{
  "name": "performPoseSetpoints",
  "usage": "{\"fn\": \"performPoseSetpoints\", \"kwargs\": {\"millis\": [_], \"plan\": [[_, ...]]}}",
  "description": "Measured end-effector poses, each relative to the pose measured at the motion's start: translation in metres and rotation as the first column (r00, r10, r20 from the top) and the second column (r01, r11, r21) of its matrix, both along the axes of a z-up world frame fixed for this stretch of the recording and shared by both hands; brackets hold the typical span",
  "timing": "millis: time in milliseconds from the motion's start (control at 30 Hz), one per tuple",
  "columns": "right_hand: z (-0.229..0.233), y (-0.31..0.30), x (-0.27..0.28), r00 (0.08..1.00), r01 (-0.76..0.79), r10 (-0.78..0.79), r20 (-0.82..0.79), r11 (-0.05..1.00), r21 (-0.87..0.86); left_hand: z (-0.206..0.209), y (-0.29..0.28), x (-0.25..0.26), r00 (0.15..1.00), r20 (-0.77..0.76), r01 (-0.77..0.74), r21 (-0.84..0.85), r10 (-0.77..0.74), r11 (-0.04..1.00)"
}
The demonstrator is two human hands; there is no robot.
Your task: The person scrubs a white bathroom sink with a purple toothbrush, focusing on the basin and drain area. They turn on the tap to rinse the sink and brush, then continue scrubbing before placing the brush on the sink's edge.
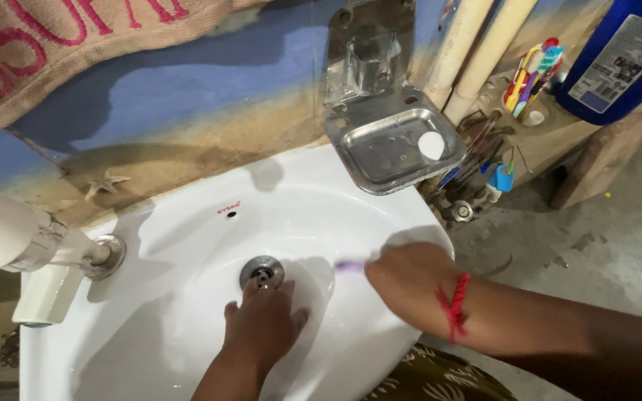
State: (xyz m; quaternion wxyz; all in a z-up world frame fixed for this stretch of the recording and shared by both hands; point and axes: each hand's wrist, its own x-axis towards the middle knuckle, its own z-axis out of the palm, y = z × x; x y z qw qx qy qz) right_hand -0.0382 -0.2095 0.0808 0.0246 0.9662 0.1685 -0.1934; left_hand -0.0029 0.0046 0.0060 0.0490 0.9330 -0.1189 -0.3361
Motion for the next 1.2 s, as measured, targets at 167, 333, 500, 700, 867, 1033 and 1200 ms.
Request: {"fn": "performPoseSetpoints", "kwargs": {"millis": [167, 333, 500, 700, 867, 1033, 1200], "plan": [[-0.014, -0.024, -0.004, 0.969, 0.167, -0.194, -0.152, 0.971, -0.174, 0.010, 0.008, -0.023, 0.971, -0.237, 0.051, 0.101, -0.026, 0.994], [-0.012, 0.004, 0.006, 0.994, 0.087, -0.090, -0.067, 0.995, -0.038, 0.011, 0.013, -0.024, 0.943, -0.330, -0.012, 0.095, 0.043, 0.995], [-0.018, 0.010, -0.014, 0.979, -0.022, 0.036, -0.203, 0.997, 0.070, 0.013, 0.014, -0.026, 0.954, -0.294, -0.032, 0.078, 0.054, 0.996], [-0.013, -0.002, -0.008, 0.995, 0.072, -0.067, 0.072, 0.996, -0.055, 0.007, 0.019, -0.030, 0.993, -0.120, -0.005, 0.094, 0.016, 0.996], [-0.024, 0.037, -0.009, 0.987, 0.013, -0.011, -0.159, 1.000, 0.015, -0.009, 0.023, -0.028, 0.993, -0.110, -0.032, 0.117, 0.045, 0.993], [-0.014, 0.020, -0.027, 0.990, 0.089, -0.105, -0.094, 0.984, -0.155, -0.017, 0.028, -0.029, 0.989, -0.123, -0.069, 0.101, 0.081, 0.992], [-0.013, -0.020, -0.015, 0.952, 0.100, -0.021, 0.305, 0.964, -0.247, -0.018, 0.027, -0.028, 0.988, -0.133, -0.066, 0.103, 0.080, 0.992]]}}
